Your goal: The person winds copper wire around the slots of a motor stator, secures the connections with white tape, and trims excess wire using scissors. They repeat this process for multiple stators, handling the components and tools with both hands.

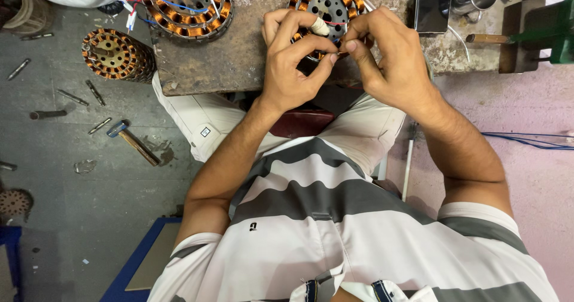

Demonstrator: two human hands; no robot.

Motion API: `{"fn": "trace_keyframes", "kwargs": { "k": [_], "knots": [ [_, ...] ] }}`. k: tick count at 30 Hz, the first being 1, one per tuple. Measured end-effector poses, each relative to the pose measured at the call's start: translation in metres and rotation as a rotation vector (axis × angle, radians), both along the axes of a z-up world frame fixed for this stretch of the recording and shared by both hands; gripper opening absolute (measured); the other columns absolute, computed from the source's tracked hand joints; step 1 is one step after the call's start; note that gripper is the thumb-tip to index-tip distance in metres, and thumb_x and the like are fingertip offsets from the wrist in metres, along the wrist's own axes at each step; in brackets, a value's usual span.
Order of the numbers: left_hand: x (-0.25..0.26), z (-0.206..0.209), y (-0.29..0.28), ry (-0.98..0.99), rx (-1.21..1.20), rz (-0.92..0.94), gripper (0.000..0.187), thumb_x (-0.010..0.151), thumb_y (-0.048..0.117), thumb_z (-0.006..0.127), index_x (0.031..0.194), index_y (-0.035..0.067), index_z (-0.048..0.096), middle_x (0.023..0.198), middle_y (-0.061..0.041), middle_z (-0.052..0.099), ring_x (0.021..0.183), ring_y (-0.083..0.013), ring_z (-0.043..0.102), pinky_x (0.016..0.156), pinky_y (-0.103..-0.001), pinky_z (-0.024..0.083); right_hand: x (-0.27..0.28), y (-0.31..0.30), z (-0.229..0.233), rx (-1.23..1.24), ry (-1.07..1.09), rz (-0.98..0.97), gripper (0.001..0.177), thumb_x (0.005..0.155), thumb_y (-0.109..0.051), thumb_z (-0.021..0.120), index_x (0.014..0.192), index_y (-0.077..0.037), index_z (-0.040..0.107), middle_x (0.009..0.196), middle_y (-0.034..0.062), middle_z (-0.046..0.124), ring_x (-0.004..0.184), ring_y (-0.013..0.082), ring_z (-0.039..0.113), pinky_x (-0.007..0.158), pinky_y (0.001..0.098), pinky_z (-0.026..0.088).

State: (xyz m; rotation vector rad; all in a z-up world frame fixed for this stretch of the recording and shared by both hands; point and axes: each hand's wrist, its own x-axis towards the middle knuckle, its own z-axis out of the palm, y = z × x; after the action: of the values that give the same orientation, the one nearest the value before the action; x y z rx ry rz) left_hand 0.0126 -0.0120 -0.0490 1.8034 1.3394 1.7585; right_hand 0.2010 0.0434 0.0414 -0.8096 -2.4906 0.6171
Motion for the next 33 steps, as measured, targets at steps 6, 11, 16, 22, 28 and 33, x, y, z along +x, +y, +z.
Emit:
{"fn": "trace_keyframes", "kwargs": {
  "k": [6,11,16,22,28,33],
  "knots": [
    [-0.001,0.005,0.0,0.035,0.026,0.022,0.014,0.08,0.015,0.086,0.091,0.015,0.077,0.117,0.0,0.061,0.118,-0.0244,0.047,0.105,-0.042,0.033,-0.001,0.001,-0.001,-0.014,0.022,-0.007,0.01,0.103,0.006,0.068,0.107,0.002,0.06,0.095,0.0109,0.063,0.08,0.021,0.06,0.072,0.0313,0.049],
    [-0.004,0.01,-0.001,0.115,-0.001,0.005,0.012,0.082,0.017,0.085,0.091,0.015,0.077,0.119,-0.001,0.061,0.12,-0.0256,0.048,0.102,-0.043,0.031,-0.004,0.004,-0.005,-0.07,0.075,-0.029,0.01,0.103,0.006,0.069,0.105,0.004,0.06,0.091,0.0101,0.066,0.08,0.0175,0.064,0.073,0.0283,0.05],
    [-0.002,0.006,0.001,0.095,0.011,0.003,0.013,0.084,0.018,0.085,0.094,0.014,0.077,0.119,-0.001,0.061,0.12,-0.0244,0.047,0.103,-0.043,0.03,-0.001,0.002,-0.007,0.186,0.001,-0.063,0.012,0.098,0.007,0.075,0.103,0.002,0.064,0.091,0.0112,0.061,0.079,0.0233,0.058,0.07,0.0339,0.046],
    [0.004,0.0,0.001,0.054,0.005,0.03,0.011,0.083,0.016,0.083,0.092,0.015,0.077,0.118,0.0,0.061,0.12,-0.0241,0.046,0.105,-0.043,0.031,0.007,-0.021,-0.007,0.361,-0.146,-0.025,0.016,0.089,0.009,0.074,0.099,-0.001,0.065,0.092,0.0109,0.058,0.083,0.0281,0.056,0.07,0.0392,0.045],
    [0.007,-0.004,0.002,0.03,0.019,0.041,0.012,0.082,0.015,0.083,0.092,0.014,0.077,0.117,-0.001,0.06,0.12,-0.0243,0.046,0.104,-0.043,0.031,0.006,-0.037,-0.008,0.362,-0.166,-0.007,0.038,0.082,0.011,0.069,0.119,0.003,0.071,0.088,0.0101,0.053,0.081,0.0286,0.053,0.07,0.04,0.046],
    [0.006,-0.004,0.0,0.008,0.017,0.043,0.012,0.083,0.015,0.083,0.093,0.015,0.077,0.118,-0.002,0.06,0.122,-0.0244,0.046,0.105,-0.043,0.031,0.006,-0.04,-0.003,0.331,-0.207,-0.029,0.049,0.082,0.011,0.067,0.13,0.003,0.071,0.085,0.0105,0.05,0.08,0.0292,0.051,0.071,0.041,0.045]
  ]
}}
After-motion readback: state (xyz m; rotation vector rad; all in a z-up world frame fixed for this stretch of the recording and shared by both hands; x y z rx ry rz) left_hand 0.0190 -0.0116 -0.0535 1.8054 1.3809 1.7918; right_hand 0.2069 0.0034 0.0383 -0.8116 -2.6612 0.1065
